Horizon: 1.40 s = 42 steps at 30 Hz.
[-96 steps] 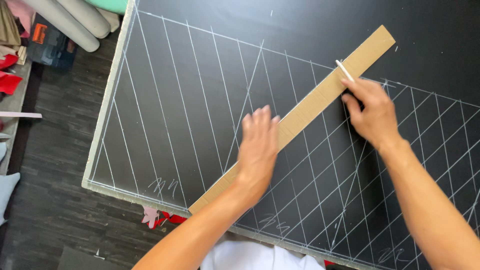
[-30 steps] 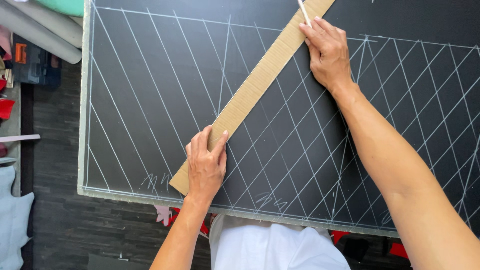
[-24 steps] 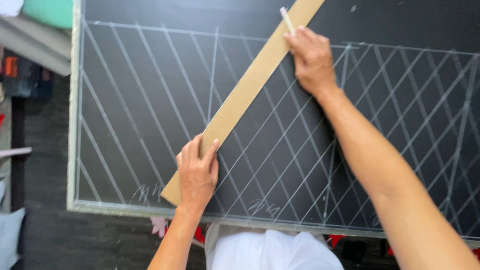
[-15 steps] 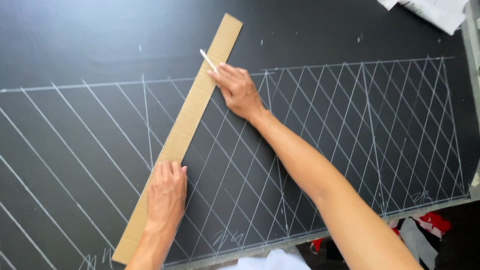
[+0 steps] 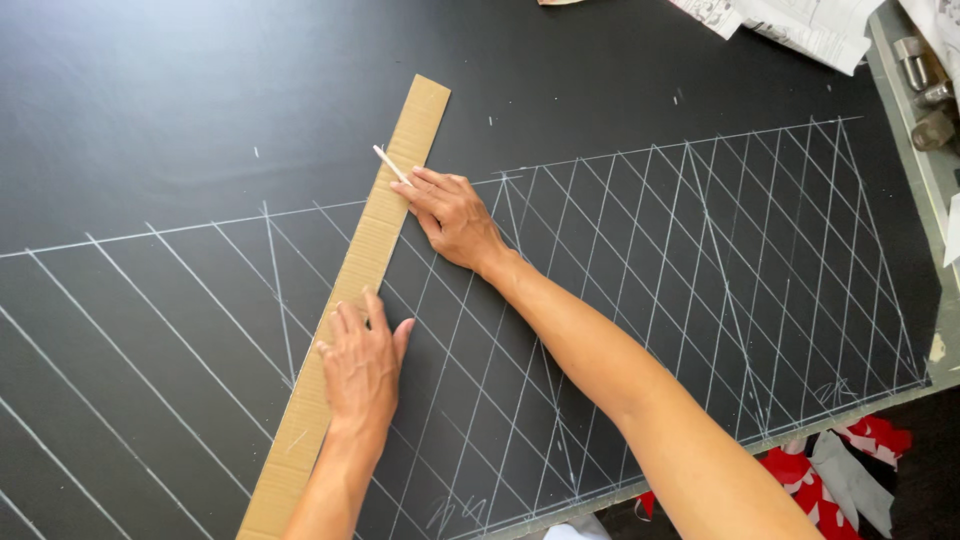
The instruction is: The person uses a long cardboard ruler and a white marker to draw straight lines on a large black surface. They repeatedly reposition the ruler and draw lines in various directions, creating a grid-like pattern.
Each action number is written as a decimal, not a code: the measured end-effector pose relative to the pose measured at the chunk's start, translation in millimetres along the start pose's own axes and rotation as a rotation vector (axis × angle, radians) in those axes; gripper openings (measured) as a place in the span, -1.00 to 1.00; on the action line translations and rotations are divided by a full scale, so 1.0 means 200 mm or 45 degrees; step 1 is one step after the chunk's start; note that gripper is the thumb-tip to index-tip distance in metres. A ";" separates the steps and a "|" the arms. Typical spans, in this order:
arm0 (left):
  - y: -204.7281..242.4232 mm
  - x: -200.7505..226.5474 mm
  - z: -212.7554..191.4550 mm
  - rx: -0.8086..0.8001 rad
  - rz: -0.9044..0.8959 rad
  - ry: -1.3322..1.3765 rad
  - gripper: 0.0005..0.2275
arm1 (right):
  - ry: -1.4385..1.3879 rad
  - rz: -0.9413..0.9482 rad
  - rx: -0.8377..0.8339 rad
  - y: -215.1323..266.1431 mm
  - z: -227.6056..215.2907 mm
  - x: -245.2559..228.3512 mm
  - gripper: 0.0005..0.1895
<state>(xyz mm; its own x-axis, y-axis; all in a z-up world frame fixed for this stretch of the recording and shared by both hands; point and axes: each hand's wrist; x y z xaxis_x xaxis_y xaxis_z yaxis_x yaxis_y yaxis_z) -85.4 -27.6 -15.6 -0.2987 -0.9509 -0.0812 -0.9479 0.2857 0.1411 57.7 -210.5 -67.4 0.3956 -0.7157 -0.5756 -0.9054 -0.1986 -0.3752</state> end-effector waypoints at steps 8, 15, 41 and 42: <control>-0.05 0.10 0.02 0.009 -0.140 -0.015 -0.27 | -0.159 -0.012 0.154 -0.06 -0.11 -0.16 -0.59; -0.03 0.18 0.04 0.060 -0.169 -0.262 -0.29 | -0.558 0.418 -0.801 -0.13 -0.09 -0.58 -0.86; -0.01 0.16 0.03 0.077 -0.146 -0.365 -0.31 | 0.032 -0.284 -1.172 -0.40 0.00 -0.68 -0.86; -0.02 0.15 0.02 0.066 -0.131 -0.351 -0.29 | 0.133 -0.280 -1.109 -0.47 -0.04 -0.60 -0.86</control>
<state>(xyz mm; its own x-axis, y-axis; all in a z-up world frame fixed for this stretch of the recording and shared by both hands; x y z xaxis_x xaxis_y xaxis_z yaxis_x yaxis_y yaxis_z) -91.6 -56.6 -23.0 -0.2126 -0.9091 -0.3581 -0.9771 0.2017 0.0680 94.7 -112.2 43.0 0.5962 -0.6504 -0.4707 -0.6237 -0.7444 0.2384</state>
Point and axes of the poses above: each hand's wrist, its own y-axis away from the middle knuckle, its own z-axis out of the palm, x = y × z, and after that the axes turned 9 degrees about z, right-handed
